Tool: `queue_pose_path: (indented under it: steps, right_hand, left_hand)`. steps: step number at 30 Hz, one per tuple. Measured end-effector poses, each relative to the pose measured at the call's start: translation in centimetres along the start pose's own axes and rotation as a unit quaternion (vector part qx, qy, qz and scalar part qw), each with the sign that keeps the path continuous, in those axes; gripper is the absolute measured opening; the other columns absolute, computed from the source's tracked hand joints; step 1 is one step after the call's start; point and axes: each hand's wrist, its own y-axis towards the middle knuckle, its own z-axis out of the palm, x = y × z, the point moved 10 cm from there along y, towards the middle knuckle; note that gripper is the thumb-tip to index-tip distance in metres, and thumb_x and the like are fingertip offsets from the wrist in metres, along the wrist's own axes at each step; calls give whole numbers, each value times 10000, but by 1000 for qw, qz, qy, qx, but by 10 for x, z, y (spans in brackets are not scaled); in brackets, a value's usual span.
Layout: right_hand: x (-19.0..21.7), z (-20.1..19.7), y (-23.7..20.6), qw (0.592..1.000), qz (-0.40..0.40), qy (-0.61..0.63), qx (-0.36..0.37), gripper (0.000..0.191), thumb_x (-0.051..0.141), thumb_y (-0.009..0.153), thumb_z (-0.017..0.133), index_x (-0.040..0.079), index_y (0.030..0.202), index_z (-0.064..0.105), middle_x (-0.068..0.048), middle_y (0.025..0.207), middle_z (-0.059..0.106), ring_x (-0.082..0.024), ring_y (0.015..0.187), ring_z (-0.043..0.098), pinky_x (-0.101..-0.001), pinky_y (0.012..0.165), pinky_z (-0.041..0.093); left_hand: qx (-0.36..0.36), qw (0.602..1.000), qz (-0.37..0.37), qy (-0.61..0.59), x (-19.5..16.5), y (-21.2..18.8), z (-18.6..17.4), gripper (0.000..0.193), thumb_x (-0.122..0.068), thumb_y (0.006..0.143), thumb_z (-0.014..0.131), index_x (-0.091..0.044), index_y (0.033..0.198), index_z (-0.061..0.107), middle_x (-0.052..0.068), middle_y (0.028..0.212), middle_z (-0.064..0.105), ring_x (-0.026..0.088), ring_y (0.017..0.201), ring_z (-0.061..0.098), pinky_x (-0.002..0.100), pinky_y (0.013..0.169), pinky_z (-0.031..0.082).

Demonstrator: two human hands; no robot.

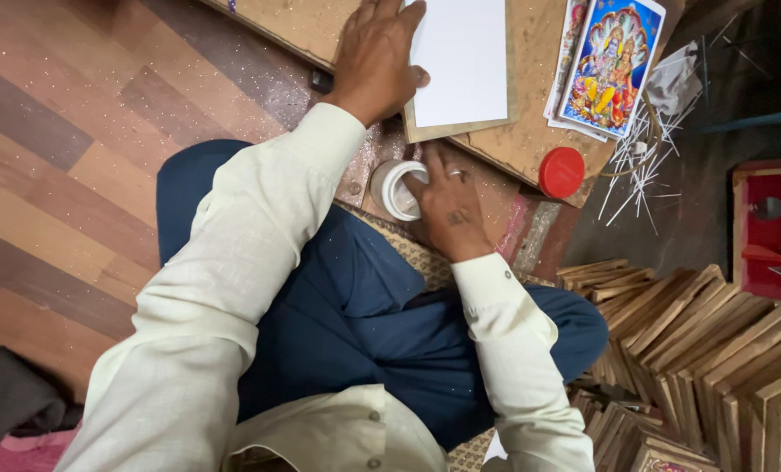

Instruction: The person assembles small wooden picture frames by applying adhesive to the back of printed images, placing them into frames, and pressing them into place. The person handles frames, printed images, and adhesive repeatedly.

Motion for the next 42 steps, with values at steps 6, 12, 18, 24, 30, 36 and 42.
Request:
queue_pose_path:
  steps: [6, 12, 18, 24, 30, 36, 42]
  right_hand:
    - [-5, 20, 4, 998, 59, -8, 23, 551, 406, 682, 879, 186, 1160, 716, -134, 1149, 535, -337, 1021, 584, -480, 809, 504]
    - [-8, 32, 9, 993, 87, -41, 73, 595, 482, 678, 865, 183, 1167, 706, -119, 1151, 526, -330, 1081, 572, -487, 820, 493]
    - [-11, 40, 12, 986, 98, -107, 78, 525, 540, 769, 799, 197, 1157, 708, -108, 1155, 524, -326, 1111, 559, -511, 840, 466]
    - [-15, 47, 16, 974, 119, -82, 176, 612, 668, 727, 766, 186, 1103, 743, -101, 1300, 463, -324, 1229, 488, -503, 914, 440]
    - [-16, -15, -10, 984, 60, 168, -12, 679, 385, 618, 917, 149, 1227, 731, -268, 1443, 462, -494, 1198, 536, -514, 945, 503]
    - [-100, -49, -22, 854, 149, 460, -193, 391, 72, 855, 724, 58, 1246, 710, -164, 1355, 665, -303, 1284, 644, -381, 1082, 518]
    - [-145, -46, 53, 824, 139, 487, -252, 337, 25, 919, 701, -31, 1250, 718, -158, 1373, 647, -306, 1306, 604, -394, 1109, 465]
  left_hand:
    - [2, 1000, 3, 2, 2, 0, 3, 720, -156, 662, 946, 22, 1292, 647, 199, 1284, 607, 416, 1243, 526, 512, 1037, 421]
    - [7, 1000, -7, -10, 5, 3, 2, 708, -137, 654, 938, 5, 1284, 649, 208, 1406, 550, 418, 1327, 493, 476, 1103, 415]
    - [54, 997, -57, -13, 11, 8, 9, 814, -137, 604, 943, 26, 1327, 607, 250, 1532, 408, 437, 1392, 397, 473, 1121, 341]
    - [56, 994, -78, -48, 11, 4, -2, 790, -137, 655, 926, 25, 1357, 602, 248, 1571, 395, 406, 1429, 417, 427, 1178, 356]
    - [67, 995, -71, -31, 6, 3, -11, 842, -197, 631, 929, -10, 1374, 579, 196, 1582, 379, 389, 1419, 411, 451, 1156, 356]
    - [86, 994, -71, 22, 4, 8, -3, 859, -229, 610, 942, -67, 1369, 574, 107, 1582, 407, 389, 1410, 410, 522, 1079, 366]
    - [66, 996, -57, 29, 1, 6, -5, 861, -230, 593, 951, -66, 1354, 583, 99, 1562, 434, 379, 1406, 422, 518, 1073, 368]
